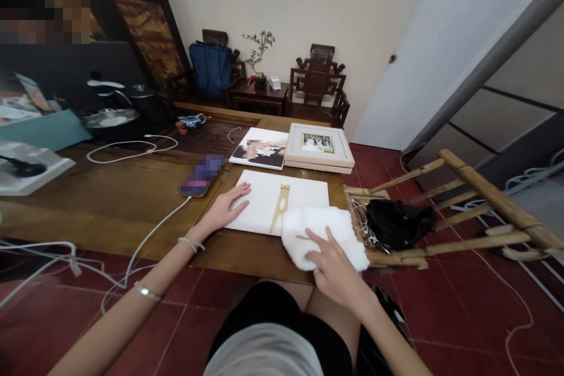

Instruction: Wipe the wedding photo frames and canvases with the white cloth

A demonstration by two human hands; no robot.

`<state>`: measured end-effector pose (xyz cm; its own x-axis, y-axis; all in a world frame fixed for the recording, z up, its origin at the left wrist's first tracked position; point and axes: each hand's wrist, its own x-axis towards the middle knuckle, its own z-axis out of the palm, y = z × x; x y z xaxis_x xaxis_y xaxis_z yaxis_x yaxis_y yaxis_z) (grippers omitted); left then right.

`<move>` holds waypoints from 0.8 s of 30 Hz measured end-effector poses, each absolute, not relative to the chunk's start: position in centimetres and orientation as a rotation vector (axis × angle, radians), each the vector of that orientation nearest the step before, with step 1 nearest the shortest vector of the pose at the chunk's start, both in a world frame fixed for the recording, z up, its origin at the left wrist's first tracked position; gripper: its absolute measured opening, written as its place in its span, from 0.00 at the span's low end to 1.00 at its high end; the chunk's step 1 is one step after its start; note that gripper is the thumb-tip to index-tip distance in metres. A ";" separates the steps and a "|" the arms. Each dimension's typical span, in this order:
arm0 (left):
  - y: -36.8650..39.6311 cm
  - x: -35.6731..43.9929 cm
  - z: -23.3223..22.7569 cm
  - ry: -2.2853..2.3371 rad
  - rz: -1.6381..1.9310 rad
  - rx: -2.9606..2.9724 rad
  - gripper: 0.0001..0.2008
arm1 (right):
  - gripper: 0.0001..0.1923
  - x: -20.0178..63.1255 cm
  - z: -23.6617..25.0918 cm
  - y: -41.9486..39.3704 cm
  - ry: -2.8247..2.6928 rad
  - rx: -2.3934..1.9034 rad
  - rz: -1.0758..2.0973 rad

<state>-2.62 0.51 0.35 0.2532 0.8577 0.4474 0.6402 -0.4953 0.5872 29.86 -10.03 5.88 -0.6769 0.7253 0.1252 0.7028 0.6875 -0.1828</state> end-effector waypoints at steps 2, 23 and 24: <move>0.5 -2.6 0.3 1.381 1.090 2.249 0.18 | 0.20 30.0 5.7 -7.3 -2.699 -1.194 0.162; 0.6 -2.8 0.1 1.392 1.061 2.243 0.18 | 0.20 29.0 5.8 -7.7 -2.695 -1.223 0.075; 0.6 -2.8 0.1 1.390 1.064 2.242 0.18 | 0.19 29.1 6.0 -9.2 -2.710 -1.189 0.108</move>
